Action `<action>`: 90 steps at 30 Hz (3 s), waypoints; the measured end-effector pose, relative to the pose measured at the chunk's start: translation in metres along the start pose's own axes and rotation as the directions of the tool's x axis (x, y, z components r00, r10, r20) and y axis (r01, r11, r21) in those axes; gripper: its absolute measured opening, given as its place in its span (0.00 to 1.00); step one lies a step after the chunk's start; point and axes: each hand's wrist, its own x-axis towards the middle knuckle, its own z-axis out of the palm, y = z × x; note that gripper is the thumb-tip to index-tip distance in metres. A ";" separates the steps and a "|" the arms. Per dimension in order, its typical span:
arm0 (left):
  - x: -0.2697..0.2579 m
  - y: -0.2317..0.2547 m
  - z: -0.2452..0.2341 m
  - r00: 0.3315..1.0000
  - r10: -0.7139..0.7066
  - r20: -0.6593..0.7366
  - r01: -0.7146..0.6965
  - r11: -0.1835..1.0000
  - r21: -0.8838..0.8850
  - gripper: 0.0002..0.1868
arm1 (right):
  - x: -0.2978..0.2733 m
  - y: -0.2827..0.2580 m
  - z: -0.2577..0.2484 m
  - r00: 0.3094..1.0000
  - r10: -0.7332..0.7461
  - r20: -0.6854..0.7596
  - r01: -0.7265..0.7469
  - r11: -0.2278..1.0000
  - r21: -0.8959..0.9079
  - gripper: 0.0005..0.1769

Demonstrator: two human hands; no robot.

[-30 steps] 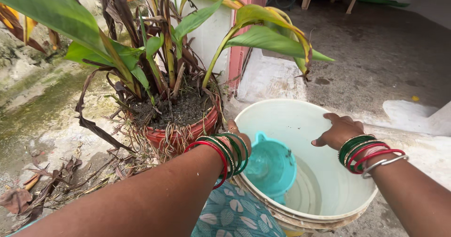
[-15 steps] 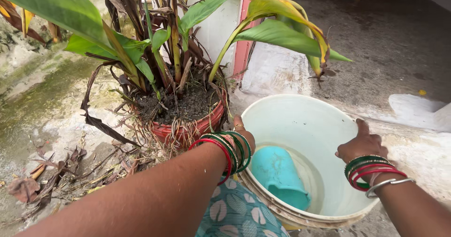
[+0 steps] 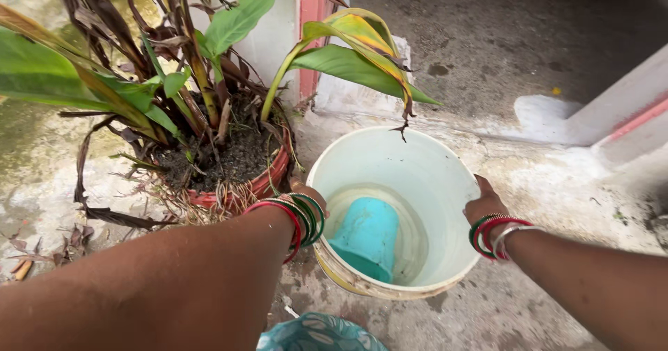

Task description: The person removes dead leaves and weeds from potted plants by hand, carries a bucket of water to another potted plant, clears debris around the stems, and waters the plant using a plastic mug.

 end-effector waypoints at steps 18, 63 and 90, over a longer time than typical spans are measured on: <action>-0.217 0.001 -0.058 0.993 -0.114 -0.036 0.094 0.929 -0.357 0.26 | -0.033 -0.022 -0.048 0.967 0.000 0.256 0.043 0.985 -0.164 0.52; -0.860 0.222 -0.103 0.264 -0.632 0.729 0.055 -0.745 -0.665 0.23 | -0.453 -0.364 -0.250 0.541 -0.450 0.711 0.541 0.833 0.116 0.22; -1.190 0.573 0.152 0.020 -0.470 0.883 -0.491 -0.773 -0.400 0.22 | -0.998 -0.196 -0.155 -0.098 -0.503 0.859 0.955 0.195 0.223 0.25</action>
